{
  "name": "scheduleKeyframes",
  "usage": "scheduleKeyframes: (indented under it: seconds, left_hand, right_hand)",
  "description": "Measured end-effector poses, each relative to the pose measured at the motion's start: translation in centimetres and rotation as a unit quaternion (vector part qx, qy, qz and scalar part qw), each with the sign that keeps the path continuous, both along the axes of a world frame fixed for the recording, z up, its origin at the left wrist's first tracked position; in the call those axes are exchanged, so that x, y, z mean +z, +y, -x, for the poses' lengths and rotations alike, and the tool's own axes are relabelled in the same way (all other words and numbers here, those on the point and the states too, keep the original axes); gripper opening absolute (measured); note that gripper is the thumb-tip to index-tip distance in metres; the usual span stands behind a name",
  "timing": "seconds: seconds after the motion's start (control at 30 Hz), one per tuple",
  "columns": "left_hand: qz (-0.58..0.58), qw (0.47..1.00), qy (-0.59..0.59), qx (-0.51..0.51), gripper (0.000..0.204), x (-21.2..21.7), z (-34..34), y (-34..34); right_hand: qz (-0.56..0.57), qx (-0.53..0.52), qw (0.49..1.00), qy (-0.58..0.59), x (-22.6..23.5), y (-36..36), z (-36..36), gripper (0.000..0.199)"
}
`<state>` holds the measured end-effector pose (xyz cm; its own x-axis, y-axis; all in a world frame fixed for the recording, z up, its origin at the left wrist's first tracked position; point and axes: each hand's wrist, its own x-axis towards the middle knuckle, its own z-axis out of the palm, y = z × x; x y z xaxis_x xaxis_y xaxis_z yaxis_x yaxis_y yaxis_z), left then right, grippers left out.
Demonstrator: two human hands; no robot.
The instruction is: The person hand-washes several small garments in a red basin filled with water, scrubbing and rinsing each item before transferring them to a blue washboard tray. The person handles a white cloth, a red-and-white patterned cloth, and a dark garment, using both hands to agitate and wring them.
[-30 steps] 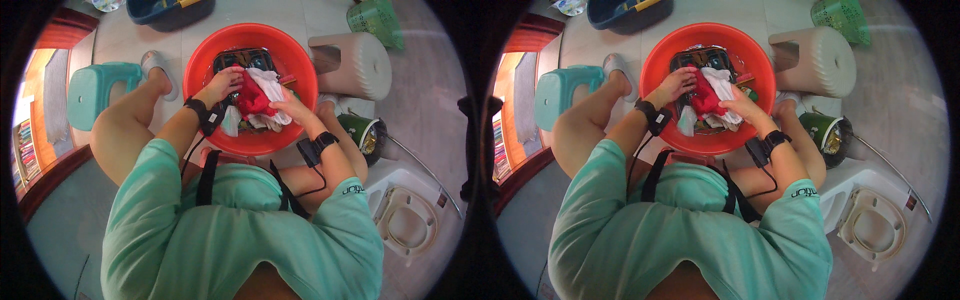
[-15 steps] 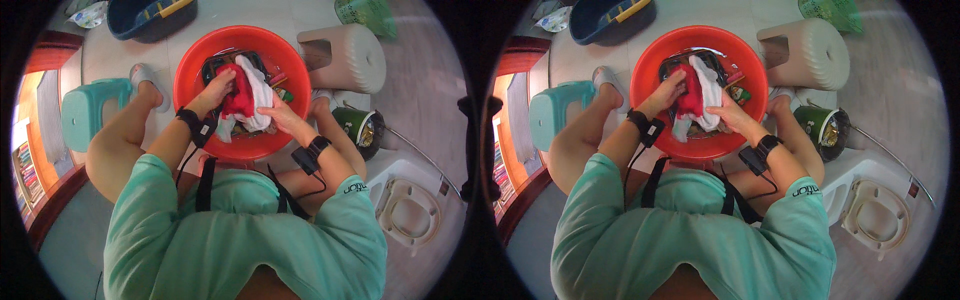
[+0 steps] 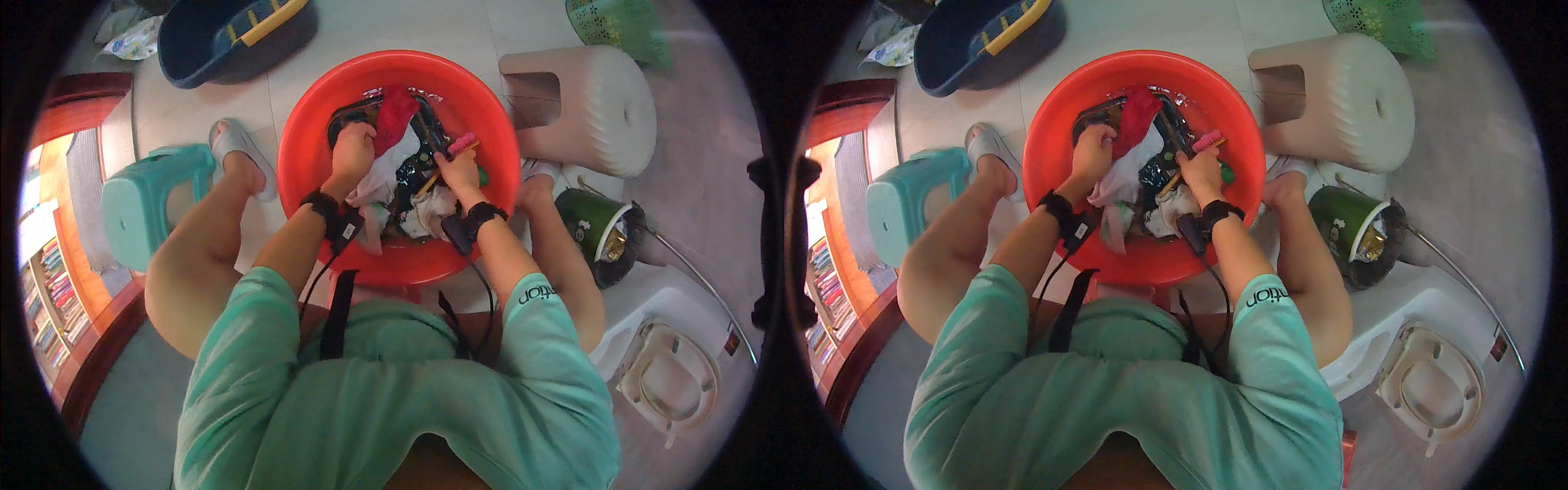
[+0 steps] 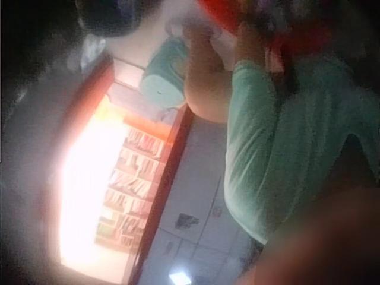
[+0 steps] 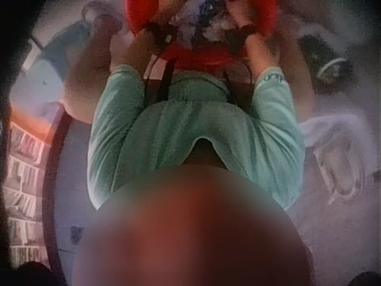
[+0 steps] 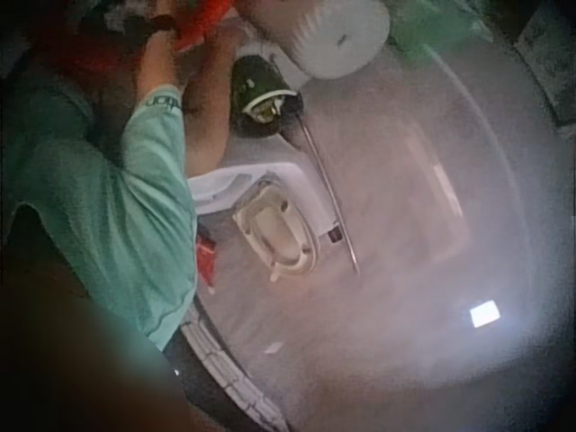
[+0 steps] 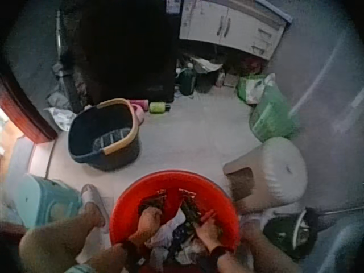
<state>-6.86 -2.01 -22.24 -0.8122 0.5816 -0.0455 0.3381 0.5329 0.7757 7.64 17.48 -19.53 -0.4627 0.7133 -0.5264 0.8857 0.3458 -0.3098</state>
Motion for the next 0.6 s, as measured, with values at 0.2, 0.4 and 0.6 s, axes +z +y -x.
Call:
scheduleKeyframes:
  seconds: [0.2,0.4,0.6]
  left_hand:
    - [0.142,0.987,-0.073,0.011,0.04,1.3,-1.0,2.7]
    - [0.07,0.993,-0.092,0.006,0.035,-0.3,-0.8,1.8]
    - [-0.318,0.72,-0.597,0.155,0.03,2.4,2.1,1.8]
  right_hand:
    - [-0.011,-0.023,0.999,0.031,-0.8,-0.7,0.3,0.057]
    - [-0.103,0.044,0.987,0.113,0.0,0.8,0.7,0.054]
    - [-0.05,0.131,0.99,-0.031,-0.9,1.3,0.7,0.059]
